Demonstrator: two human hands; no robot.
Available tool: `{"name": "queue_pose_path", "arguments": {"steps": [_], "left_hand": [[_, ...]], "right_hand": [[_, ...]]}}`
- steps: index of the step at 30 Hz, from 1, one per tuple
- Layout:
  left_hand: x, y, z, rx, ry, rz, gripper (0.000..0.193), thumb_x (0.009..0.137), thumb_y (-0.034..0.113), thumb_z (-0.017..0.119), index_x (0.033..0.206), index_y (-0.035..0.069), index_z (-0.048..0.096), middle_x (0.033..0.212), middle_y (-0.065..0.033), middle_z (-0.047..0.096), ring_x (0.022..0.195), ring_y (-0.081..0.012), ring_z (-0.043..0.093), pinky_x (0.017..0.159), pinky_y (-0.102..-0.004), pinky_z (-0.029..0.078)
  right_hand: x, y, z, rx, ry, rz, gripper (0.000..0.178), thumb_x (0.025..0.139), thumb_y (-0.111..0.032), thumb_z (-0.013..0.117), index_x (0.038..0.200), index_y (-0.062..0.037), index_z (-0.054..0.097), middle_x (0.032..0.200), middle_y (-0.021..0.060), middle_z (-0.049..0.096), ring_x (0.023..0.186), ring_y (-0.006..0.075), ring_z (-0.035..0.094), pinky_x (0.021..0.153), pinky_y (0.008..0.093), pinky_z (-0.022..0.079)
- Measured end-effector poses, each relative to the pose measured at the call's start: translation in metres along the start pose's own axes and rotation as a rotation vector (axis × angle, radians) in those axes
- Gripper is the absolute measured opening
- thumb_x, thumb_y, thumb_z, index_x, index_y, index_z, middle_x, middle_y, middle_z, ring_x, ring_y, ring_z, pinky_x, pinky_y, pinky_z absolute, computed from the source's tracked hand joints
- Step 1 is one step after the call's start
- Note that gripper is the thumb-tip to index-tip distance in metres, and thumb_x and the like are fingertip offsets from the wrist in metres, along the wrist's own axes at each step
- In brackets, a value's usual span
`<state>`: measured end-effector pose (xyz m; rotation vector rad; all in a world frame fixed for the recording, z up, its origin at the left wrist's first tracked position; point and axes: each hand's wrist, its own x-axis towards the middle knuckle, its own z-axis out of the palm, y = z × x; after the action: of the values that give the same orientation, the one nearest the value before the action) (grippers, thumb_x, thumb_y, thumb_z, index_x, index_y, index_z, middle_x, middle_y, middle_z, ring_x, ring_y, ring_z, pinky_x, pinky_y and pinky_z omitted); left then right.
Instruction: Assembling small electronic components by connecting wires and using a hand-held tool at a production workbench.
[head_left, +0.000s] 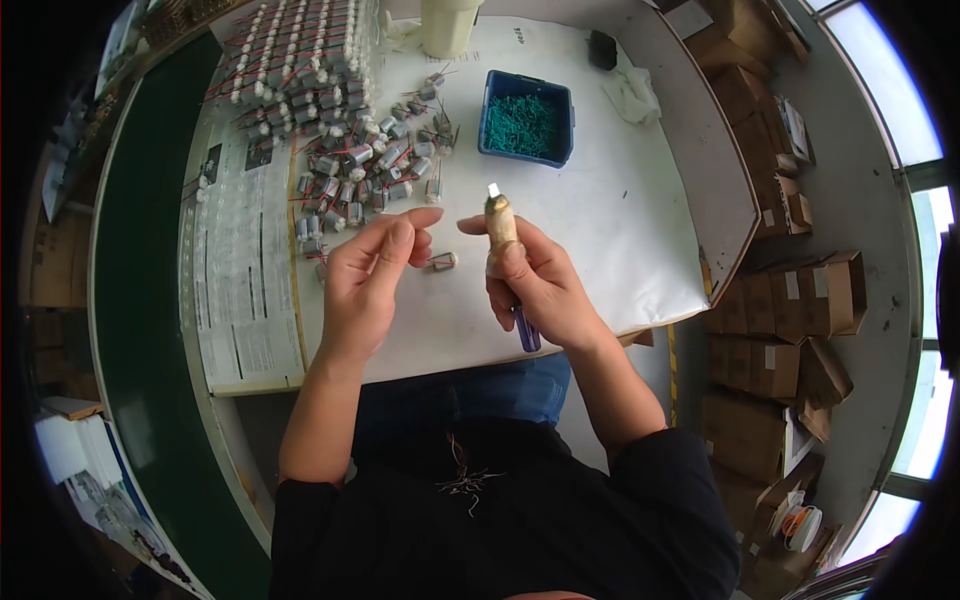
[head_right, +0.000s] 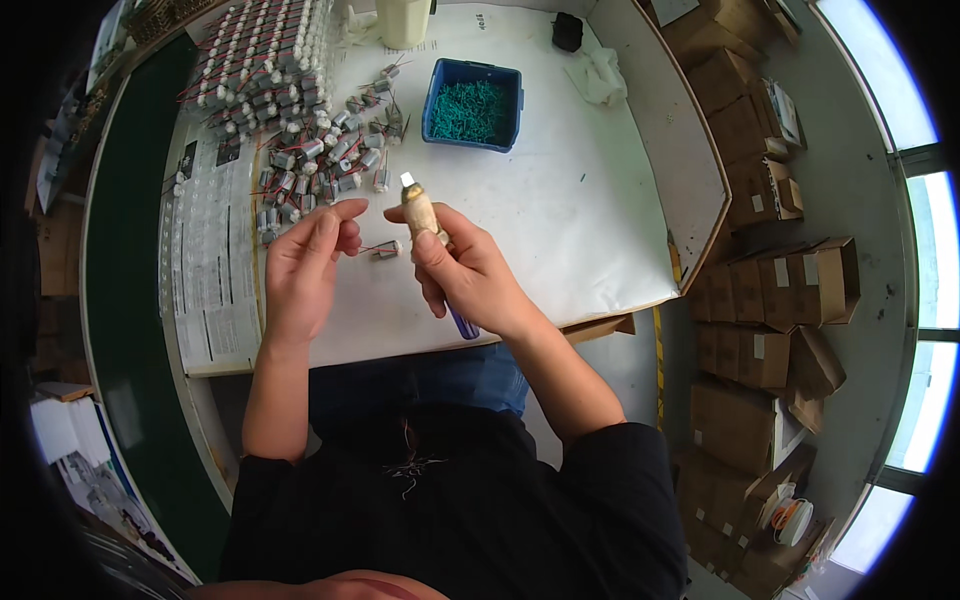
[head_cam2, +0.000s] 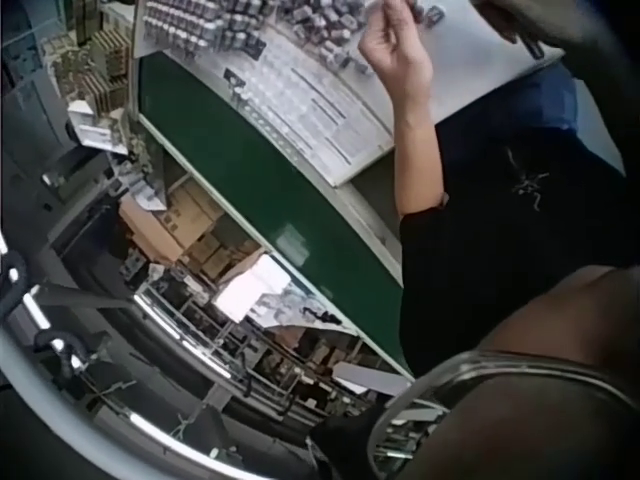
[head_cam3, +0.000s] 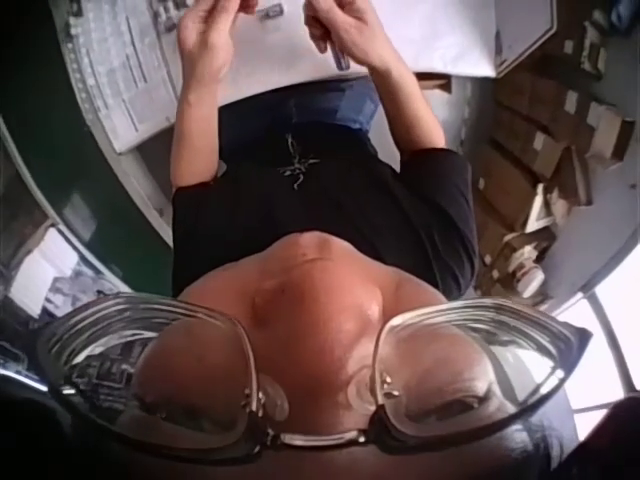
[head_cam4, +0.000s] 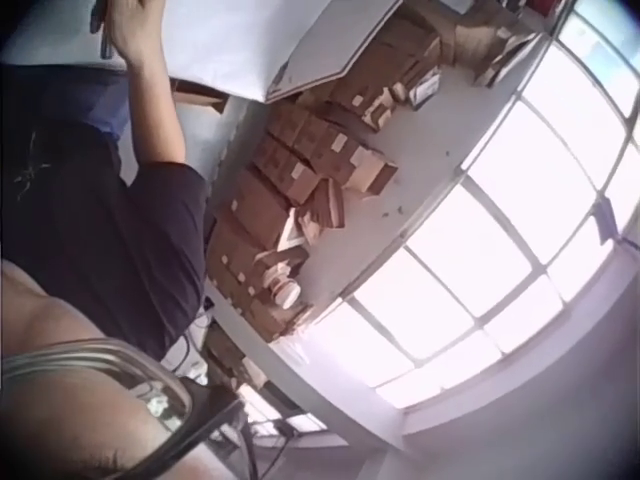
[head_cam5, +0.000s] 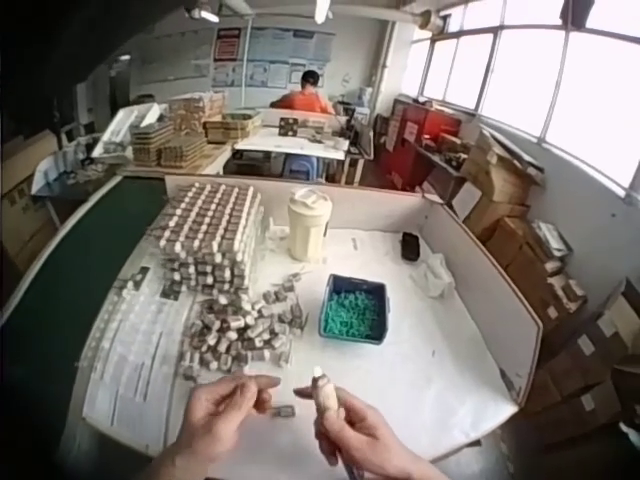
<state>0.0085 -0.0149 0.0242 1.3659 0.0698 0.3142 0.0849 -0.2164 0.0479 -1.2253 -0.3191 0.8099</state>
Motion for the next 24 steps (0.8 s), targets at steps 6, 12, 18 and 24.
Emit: {"name": "queue_pose_path", "arguments": {"steps": [6, 12, 18, 24], "left_hand": [[-0.012, 0.004, -0.002, 0.3, 0.067, 0.127, 0.035, 0.105, 0.005, 0.068, 0.14, 0.0, 0.067, 0.098, -0.0059, 0.073, 0.092, -0.0123, 0.071, 0.083, -0.0268, 0.057], [-0.015, 0.019, -0.006, -0.031, -0.152, -0.031, 0.057, 0.102, -0.001, 0.068, 0.155, 0.001, 0.047, 0.099, -0.0099, 0.075, 0.091, -0.0141, 0.073, 0.085, -0.0277, 0.059], [-0.014, 0.02, -0.007, -0.114, -0.128, -0.042, 0.033, 0.103, 0.003, 0.069, 0.134, -0.003, 0.061, 0.098, -0.0103, 0.075, 0.089, -0.0135, 0.073, 0.081, -0.0285, 0.06], [-0.013, 0.021, -0.001, -0.084, -0.062, -0.014, 0.017, 0.106, 0.013, 0.069, 0.11, -0.003, 0.069, 0.09, -0.0084, 0.075, 0.082, -0.013, 0.072, 0.072, -0.0284, 0.059]], "right_hand": [[0.023, -0.013, 0.017, -0.175, 0.064, -0.06, 0.02, 0.101, -0.014, 0.076, 0.113, 0.0013, 0.071, 0.08, 0.0032, 0.062, 0.057, 0.0066, 0.057, 0.048, 0.0223, 0.045], [0.025, -0.026, 0.018, -0.36, -0.139, -0.191, 0.013, 0.098, -0.007, 0.078, 0.108, -0.0015, 0.073, 0.09, 0.0012, 0.067, 0.068, 0.0055, 0.06, 0.053, 0.0218, 0.047], [0.027, -0.025, 0.012, -0.411, -0.156, -0.239, 0.007, 0.097, -0.003, 0.077, 0.103, -0.0019, 0.074, 0.093, 0.0013, 0.066, 0.071, 0.0086, 0.061, 0.06, 0.0234, 0.048], [0.029, -0.017, 0.025, -0.387, -0.046, -0.374, 0.007, 0.095, -0.001, 0.078, 0.099, -0.0011, 0.072, 0.094, 0.0025, 0.066, 0.072, 0.0122, 0.062, 0.062, 0.0252, 0.05]]}}
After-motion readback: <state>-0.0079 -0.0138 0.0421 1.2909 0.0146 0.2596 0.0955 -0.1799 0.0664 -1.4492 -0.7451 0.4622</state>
